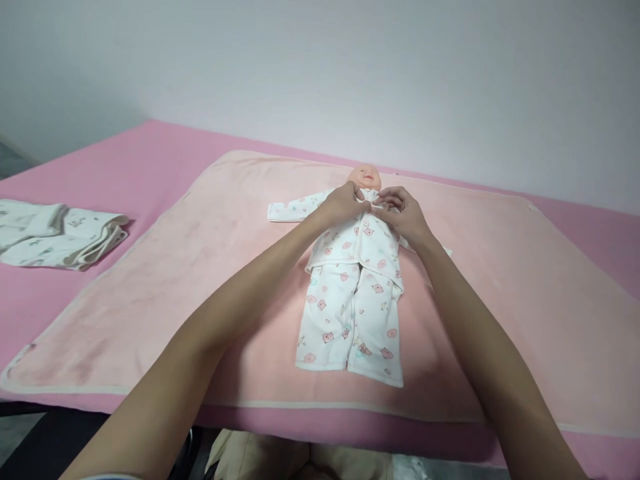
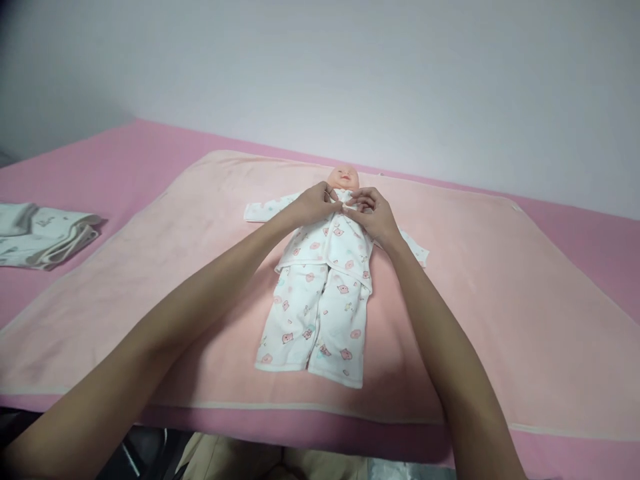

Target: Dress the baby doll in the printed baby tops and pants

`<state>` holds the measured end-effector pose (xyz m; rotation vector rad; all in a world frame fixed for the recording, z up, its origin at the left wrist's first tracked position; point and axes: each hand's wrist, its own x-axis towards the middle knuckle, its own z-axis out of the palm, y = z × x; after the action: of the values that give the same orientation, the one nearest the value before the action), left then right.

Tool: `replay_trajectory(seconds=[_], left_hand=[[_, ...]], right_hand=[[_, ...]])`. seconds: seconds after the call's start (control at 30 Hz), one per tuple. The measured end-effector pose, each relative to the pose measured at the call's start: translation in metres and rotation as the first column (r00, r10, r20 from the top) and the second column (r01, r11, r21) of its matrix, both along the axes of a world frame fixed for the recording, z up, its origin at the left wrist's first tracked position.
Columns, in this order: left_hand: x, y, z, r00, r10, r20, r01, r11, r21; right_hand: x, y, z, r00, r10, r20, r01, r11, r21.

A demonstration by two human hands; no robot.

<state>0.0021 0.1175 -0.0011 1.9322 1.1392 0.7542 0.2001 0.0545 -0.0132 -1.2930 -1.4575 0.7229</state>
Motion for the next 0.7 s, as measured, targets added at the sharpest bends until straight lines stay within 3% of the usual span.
replay_trajectory(seconds=[0.1,0.2,0.37,0.57,0.7], left_hand=[[0.004,0.011,-0.005,0.999,0.036,-0.028,-0.032,0.99,0.135],[0.008,0.025,-0.007,0.996,0.042,-0.074,-0.018,0.955,0.295],[0.016,0.04,-0.008,0.986,0.058,-0.158,0.007,0.925,0.381],[0.022,0.049,-0.015,0.992,0.035,-0.124,0.03,0.872,0.489],[0.019,0.051,-0.02,0.999,-0.038,-0.035,0.05,0.877,0.478]], right_hand=[[0.005,0.011,0.003,0.994,-0.062,0.094,0.06,0.998,0.025],[0.012,0.028,0.009,0.976,-0.083,0.202,0.096,0.994,-0.057],[0.026,0.045,0.009,0.971,-0.027,0.239,0.069,0.983,-0.172],[0.027,0.06,-0.006,0.986,-0.061,0.152,0.053,0.997,0.056],[0.022,0.072,-0.018,0.99,-0.108,0.087,0.1,0.99,0.098]])
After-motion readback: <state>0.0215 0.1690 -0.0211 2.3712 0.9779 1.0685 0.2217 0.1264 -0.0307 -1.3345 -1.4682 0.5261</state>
